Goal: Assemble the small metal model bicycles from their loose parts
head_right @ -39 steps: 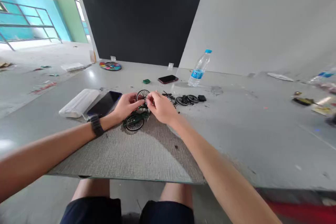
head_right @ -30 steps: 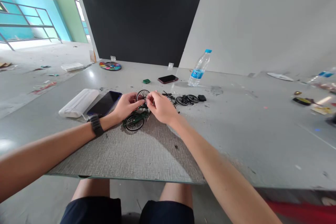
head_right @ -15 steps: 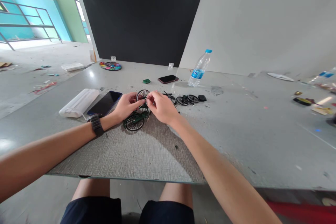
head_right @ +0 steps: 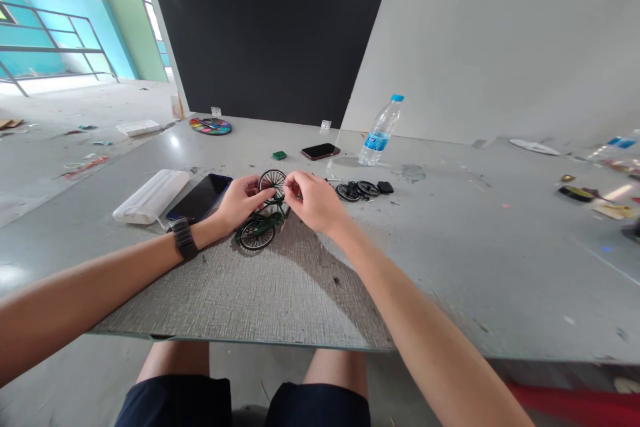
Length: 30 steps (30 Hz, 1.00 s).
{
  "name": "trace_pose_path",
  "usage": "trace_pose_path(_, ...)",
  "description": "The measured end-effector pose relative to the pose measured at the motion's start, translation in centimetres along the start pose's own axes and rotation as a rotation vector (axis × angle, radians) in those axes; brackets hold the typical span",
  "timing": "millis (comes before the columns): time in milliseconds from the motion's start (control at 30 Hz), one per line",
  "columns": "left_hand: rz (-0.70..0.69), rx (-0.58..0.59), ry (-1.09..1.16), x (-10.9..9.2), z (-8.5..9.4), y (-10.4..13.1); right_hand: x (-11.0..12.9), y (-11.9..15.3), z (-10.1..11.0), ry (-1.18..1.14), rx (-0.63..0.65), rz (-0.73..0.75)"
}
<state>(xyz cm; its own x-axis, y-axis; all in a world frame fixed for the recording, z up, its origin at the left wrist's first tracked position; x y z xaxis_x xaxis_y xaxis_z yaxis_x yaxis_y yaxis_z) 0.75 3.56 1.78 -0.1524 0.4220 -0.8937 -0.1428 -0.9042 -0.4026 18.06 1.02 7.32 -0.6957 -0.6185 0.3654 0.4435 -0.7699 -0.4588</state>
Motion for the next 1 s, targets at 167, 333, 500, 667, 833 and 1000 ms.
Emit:
trace_pose_path(167,0.027,-0.026,0.007,0.0,0.0,0.0,-2.0,0.1,0.7,0.091,0.354,-0.076)
trace_pose_path(333,0.047,-0.011,-0.018,-0.1,0.0,0.0,-3.2,0.2,0.0,0.09,0.465,-0.068)
trace_pose_path(500,0.042,0.002,-0.019,-0.2,0.0,0.0,-2.8,0.3,-0.1,0.076,0.473,-0.054)
trace_pose_path(667,0.029,0.005,-0.023,0.0,0.0,0.0,-2.7,0.3,0.0,0.085,0.496,-0.104)
trace_pose_path(833,0.026,-0.01,-0.009,0.0,0.1,0.0,-2.8,0.4,1.1,0.074,0.54,-0.184)
trace_pose_path(1000,0.043,-0.001,-0.001,0.0,0.0,0.0,-3.2,1.7,1.7,-0.037,0.932,-0.247)
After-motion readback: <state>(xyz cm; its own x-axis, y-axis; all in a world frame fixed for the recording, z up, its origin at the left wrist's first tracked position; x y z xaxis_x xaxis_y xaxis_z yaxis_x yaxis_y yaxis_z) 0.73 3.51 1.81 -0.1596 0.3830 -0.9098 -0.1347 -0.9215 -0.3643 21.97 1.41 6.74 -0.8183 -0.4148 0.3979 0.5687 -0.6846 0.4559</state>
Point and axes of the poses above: each hand's wrist, its own y-axis away from the middle knuckle, its own z-axis out of the back of the hand, x = y × z, the point moved 4 cm from there along -y, towards the middle knuckle, and after that the axes turned 1 degree about -z, right-handed, at the moved point
